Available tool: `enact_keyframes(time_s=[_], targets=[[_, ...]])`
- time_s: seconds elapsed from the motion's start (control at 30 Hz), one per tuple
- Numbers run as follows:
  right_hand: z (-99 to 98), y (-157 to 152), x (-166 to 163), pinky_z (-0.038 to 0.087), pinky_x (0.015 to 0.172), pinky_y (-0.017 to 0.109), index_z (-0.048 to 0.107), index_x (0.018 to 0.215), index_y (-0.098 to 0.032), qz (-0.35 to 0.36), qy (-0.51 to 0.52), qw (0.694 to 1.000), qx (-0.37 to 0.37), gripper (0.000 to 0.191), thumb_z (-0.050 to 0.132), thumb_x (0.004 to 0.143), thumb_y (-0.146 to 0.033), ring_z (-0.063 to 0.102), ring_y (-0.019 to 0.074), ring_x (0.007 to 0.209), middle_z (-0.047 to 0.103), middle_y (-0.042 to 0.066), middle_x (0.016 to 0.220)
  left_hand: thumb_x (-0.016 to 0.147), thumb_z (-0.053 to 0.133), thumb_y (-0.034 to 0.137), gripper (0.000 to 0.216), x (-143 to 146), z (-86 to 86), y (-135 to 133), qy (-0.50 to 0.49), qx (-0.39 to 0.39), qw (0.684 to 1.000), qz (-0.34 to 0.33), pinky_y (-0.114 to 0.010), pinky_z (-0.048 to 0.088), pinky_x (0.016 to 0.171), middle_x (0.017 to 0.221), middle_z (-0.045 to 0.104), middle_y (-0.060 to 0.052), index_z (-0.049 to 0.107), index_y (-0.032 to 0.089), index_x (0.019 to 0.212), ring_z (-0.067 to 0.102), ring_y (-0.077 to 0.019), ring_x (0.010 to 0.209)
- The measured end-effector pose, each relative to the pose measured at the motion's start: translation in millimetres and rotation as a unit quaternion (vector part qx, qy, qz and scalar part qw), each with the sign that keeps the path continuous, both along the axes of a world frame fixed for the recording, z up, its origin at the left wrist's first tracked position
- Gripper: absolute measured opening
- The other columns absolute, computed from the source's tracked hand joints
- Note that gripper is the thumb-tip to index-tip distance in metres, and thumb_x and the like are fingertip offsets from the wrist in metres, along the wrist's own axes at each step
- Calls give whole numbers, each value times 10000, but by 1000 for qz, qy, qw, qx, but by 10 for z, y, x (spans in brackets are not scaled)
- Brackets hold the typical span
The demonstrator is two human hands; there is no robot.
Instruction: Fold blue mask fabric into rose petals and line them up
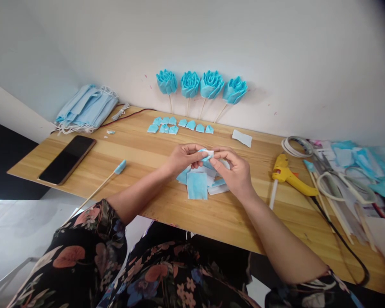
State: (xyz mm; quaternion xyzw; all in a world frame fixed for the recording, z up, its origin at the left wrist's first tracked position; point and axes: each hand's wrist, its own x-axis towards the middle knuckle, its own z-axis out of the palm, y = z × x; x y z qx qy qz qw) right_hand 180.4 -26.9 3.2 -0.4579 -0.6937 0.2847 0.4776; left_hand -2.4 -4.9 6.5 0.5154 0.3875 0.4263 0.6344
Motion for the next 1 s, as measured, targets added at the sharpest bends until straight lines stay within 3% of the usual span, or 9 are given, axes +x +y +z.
enact_keyframes(time_s=[0.13, 0.37, 0.73, 1.0], targets=[[-46, 2, 4, 511, 839, 350, 671, 816, -231, 0, 45, 996, -74, 161, 695, 834, -389, 667, 191, 890, 731, 29, 946, 786, 753, 375, 254, -6, -10, 2, 5, 1, 1000, -7, -191, 386, 492, 571, 607, 31, 690, 133, 832, 503, -44, 487], [-60, 0, -10, 485, 671, 293, 664, 796, -222, 15, 90, 988, -122, 178, 711, 820, -393, 611, 154, 746, 693, 9, 808, 788, 751, 359, 235, -8, -24, 7, 11, -1, 1000, -7, -195, 390, 493, 570, 616, 29, 682, 137, 825, 510, -49, 487], [-68, -4, -17, 439, 618, 267, 631, 738, -215, 10, 93, 988, -122, 174, 712, 806, -353, 571, 132, 683, 677, -4, 751, 769, 748, 478, 358, 3, -18, 5, 8, 14, 1000, -23, -197, 402, 492, 576, 603, 23, 682, 128, 806, 512, -54, 497], [-80, -5, -18, 408, 543, 242, 630, 743, -208, 15, 113, 985, -132, 188, 715, 806, -364, 561, 122, 663, 676, -2, 770, 691, 815, 383, 338, -2, -19, 15, -6, 7, 999, -43, -195, 406, 504, 607, 609, 34, 672, 125, 857, 517, -50, 517]])
